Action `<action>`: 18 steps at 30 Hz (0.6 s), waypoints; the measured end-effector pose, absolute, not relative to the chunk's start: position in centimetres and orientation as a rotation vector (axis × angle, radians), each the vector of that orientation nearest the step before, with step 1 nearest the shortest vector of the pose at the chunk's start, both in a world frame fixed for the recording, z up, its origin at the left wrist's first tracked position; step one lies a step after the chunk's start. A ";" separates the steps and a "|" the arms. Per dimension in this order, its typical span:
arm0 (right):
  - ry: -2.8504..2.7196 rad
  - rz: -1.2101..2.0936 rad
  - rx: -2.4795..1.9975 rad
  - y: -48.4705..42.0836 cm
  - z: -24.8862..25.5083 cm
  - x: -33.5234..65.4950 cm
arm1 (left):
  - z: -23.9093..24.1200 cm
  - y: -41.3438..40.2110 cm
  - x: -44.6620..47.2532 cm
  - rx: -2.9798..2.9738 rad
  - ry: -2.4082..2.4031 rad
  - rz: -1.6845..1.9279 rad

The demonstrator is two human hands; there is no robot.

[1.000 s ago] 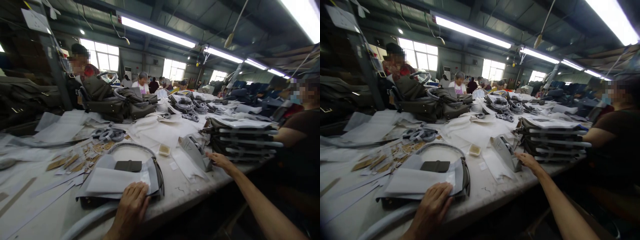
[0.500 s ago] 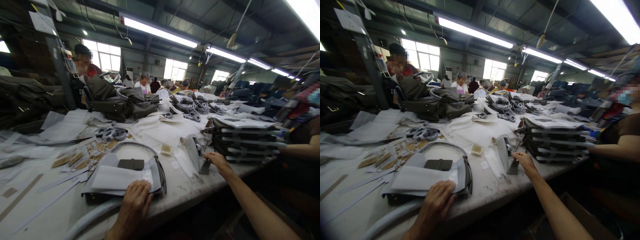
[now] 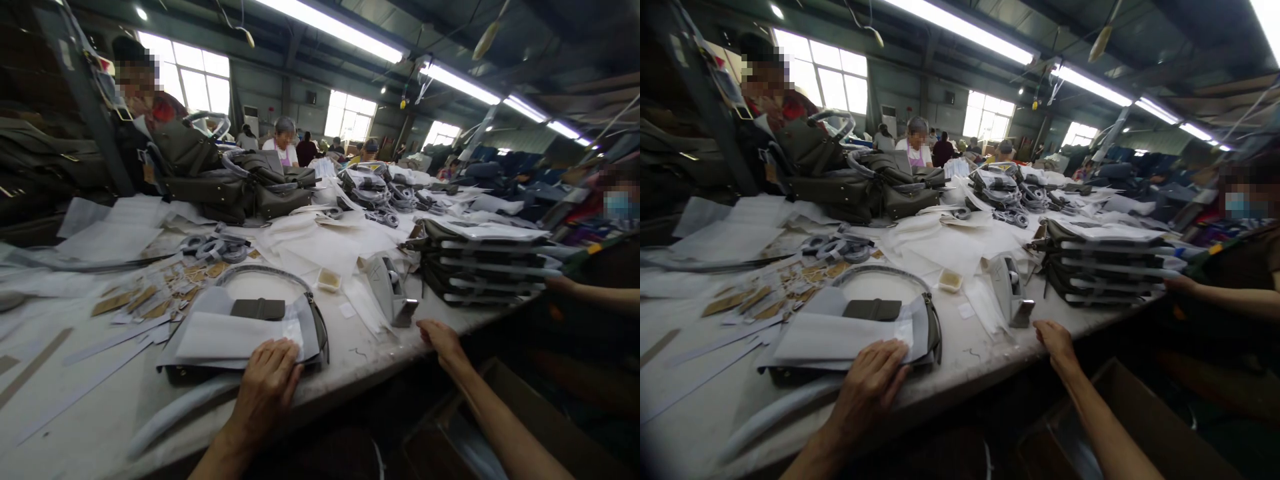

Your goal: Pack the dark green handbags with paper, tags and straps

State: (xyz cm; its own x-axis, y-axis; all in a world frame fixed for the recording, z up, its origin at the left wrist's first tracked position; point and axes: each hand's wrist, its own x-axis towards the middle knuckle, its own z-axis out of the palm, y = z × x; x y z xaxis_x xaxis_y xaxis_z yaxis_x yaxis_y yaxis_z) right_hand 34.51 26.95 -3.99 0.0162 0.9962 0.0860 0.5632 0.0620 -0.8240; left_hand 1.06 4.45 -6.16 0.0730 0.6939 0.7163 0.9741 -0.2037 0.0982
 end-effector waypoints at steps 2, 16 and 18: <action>-1.643 0.861 -1.542 26.0 -3.3 33.7 | -5.9 4.4 1.2 -1.961 -1.670 -0.932; -3.204 1.110 -0.326 21.2 8.1 11.5 | -5.4 4.1 2.0 -1.950 -1.810 -0.970; -3.347 0.956 -0.285 21.5 7.9 9.2 | -5.6 4.2 2.0 -1.945 -1.815 -0.992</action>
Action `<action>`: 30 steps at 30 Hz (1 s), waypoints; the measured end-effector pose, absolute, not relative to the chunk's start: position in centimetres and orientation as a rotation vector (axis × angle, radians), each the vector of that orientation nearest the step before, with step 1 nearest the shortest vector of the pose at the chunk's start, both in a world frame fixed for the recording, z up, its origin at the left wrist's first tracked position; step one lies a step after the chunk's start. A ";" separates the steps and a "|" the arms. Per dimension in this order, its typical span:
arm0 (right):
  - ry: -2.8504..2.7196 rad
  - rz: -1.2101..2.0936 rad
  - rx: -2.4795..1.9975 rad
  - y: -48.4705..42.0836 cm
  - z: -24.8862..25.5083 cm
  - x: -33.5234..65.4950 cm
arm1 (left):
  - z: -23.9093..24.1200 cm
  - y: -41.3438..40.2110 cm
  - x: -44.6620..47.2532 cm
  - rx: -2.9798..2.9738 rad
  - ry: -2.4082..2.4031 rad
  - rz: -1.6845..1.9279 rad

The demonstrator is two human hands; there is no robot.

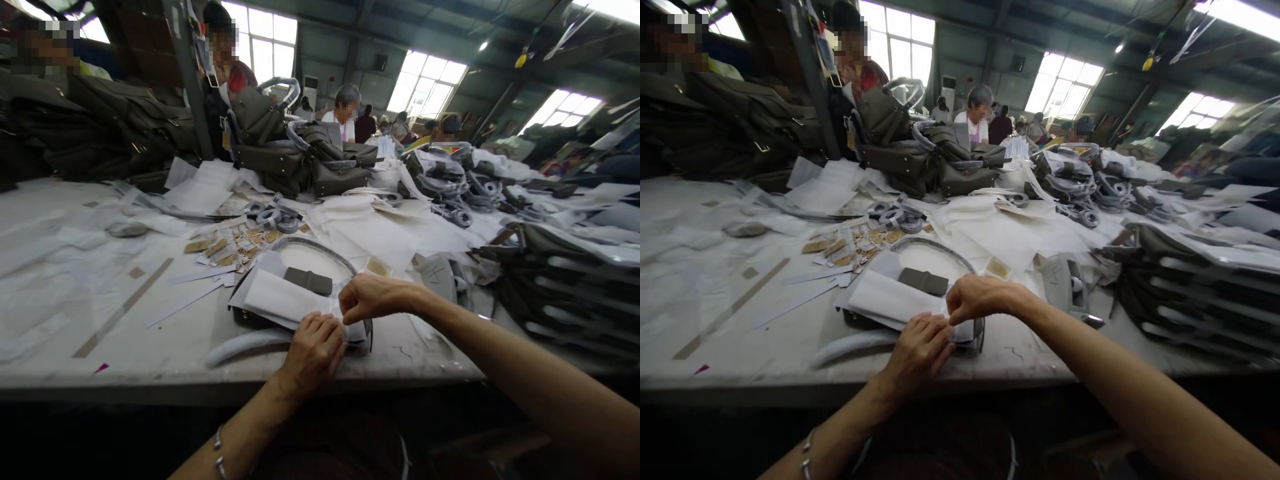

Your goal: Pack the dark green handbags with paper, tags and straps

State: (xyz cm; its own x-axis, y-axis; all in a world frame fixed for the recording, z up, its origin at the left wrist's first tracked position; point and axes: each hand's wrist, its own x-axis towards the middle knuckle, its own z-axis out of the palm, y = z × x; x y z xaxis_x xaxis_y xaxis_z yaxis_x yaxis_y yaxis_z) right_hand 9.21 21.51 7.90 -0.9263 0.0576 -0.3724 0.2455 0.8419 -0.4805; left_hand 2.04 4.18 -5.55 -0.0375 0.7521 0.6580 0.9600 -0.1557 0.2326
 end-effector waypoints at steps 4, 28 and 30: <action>2.580 -0.462 0.182 21.6 7.3 5.7 | -5.5 4.2 2.0 -1.938 -1.828 -0.980; 3.090 0.376 -0.021 26.2 4.5 5.6 | -5.7 4.4 2.0 -1.928 -1.823 -0.952; 3.298 0.256 0.307 25.9 4.4 7.1 | -5.7 4.4 2.0 -1.926 -1.829 -0.947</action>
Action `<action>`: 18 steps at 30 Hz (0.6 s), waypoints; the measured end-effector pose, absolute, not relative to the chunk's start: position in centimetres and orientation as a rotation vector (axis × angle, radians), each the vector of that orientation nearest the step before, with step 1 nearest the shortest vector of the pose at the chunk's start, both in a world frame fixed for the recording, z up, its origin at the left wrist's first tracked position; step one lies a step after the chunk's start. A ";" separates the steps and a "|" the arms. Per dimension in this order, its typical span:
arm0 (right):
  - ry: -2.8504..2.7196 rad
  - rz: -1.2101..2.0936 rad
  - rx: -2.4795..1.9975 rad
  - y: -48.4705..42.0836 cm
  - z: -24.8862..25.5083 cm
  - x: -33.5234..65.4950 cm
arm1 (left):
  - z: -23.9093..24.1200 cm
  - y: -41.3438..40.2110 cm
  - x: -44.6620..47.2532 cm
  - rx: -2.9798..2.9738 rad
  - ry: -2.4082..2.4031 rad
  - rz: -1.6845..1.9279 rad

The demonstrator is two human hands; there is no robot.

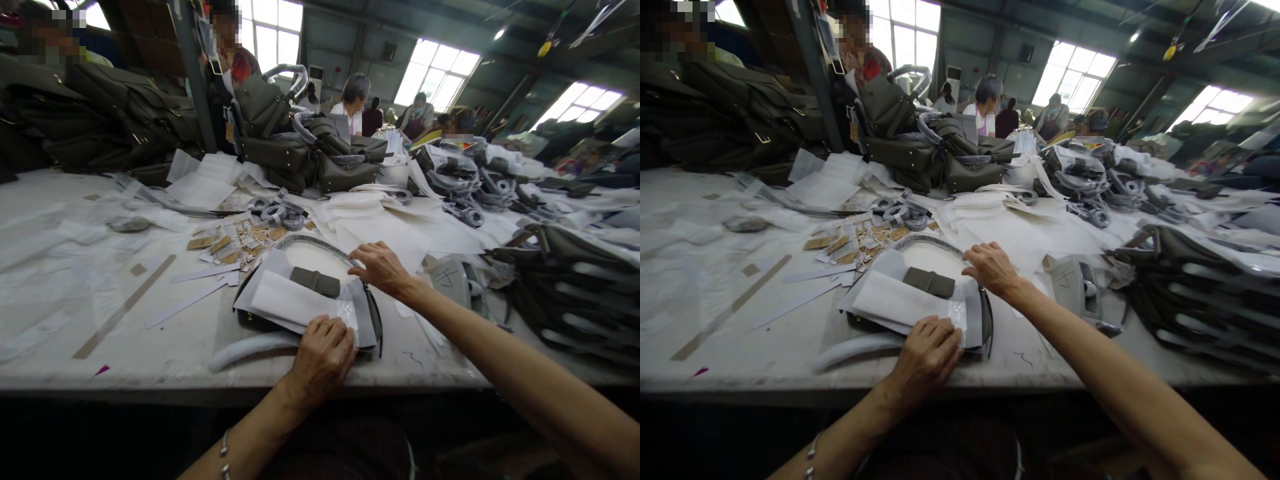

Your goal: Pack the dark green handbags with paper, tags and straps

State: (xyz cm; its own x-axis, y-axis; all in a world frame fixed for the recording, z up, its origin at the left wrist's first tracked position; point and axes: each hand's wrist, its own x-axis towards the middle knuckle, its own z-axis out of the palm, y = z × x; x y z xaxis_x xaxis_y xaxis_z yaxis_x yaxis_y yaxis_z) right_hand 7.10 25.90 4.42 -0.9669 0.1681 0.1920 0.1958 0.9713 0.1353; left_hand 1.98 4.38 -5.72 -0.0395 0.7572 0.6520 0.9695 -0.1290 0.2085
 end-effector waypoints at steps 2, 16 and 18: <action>-2.817 0.000 -0.397 24.9 3.7 8.5 | -5.7 4.4 2.0 -1.924 -1.831 -0.935; -2.467 0.762 -0.486 16.7 0.3 9.3 | -6.4 4.6 2.1 -1.912 -1.800 -0.932; -2.422 0.825 -0.488 15.3 -1.3 9.5 | -6.4 4.2 1.4 -1.950 -1.710 -0.878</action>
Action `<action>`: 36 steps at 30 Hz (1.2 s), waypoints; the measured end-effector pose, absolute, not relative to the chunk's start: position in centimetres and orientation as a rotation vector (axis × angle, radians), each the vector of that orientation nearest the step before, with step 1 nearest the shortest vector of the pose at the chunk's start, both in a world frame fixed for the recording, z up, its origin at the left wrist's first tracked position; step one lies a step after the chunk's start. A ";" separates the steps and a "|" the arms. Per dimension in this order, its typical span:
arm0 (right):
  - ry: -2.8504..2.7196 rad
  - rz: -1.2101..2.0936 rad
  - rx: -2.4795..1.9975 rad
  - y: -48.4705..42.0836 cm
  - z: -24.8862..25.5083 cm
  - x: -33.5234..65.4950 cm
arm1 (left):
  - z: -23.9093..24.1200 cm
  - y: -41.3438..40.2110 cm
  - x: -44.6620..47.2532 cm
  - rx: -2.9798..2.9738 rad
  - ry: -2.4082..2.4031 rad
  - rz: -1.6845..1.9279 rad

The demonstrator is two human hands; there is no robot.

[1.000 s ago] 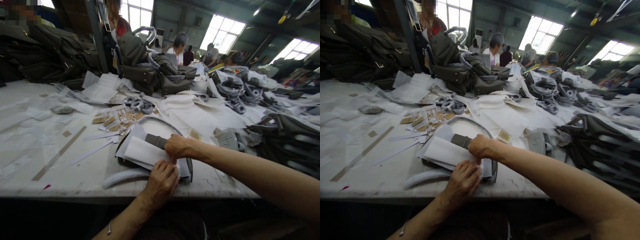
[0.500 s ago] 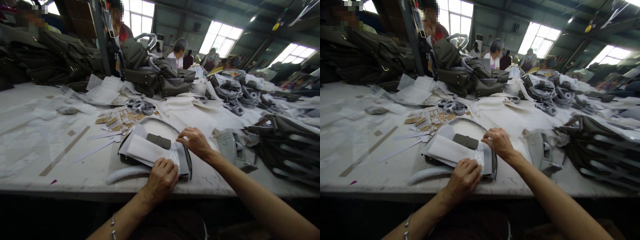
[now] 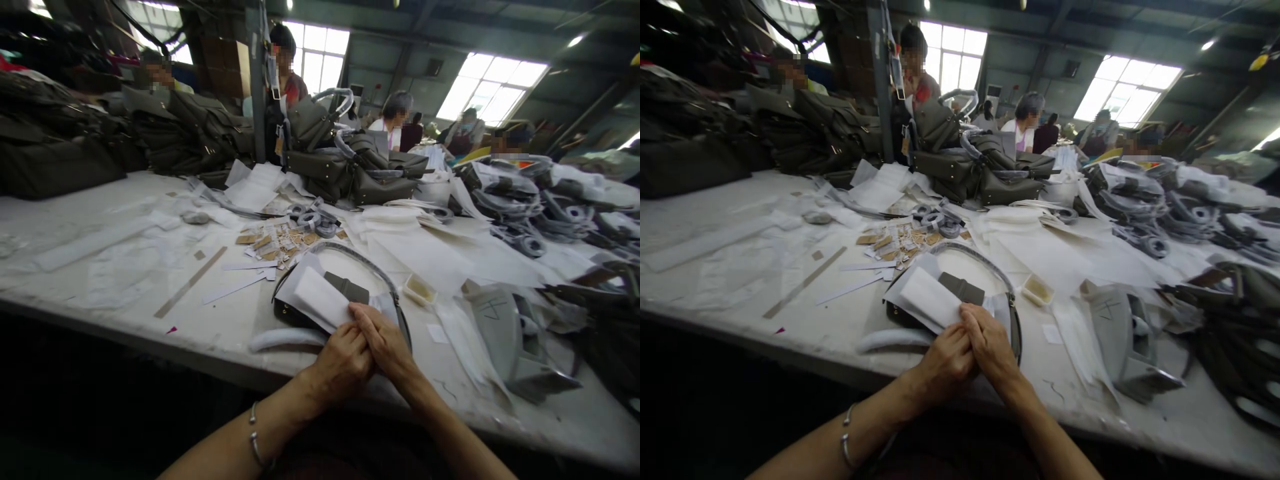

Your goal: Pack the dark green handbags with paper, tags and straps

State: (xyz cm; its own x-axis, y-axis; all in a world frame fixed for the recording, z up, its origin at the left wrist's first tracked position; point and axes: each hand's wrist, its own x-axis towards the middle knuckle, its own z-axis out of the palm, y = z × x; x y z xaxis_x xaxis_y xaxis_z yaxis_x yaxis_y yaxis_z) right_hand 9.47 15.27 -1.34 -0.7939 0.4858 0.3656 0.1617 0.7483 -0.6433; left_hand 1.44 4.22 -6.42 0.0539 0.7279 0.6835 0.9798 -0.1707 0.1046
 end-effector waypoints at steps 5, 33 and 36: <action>-2.541 0.580 -0.309 14.0 -4.2 10.1 | -4.2 0.3 -4.4 -1.914 -1.729 -0.606; -2.787 0.046 0.041 13.3 -4.4 8.4 | -2.5 -3.5 -5.7 -1.979 -1.991 -0.425; -2.799 0.088 0.013 13.1 -4.1 8.1 | -3.6 -3.3 -6.6 -2.007 -1.915 -0.471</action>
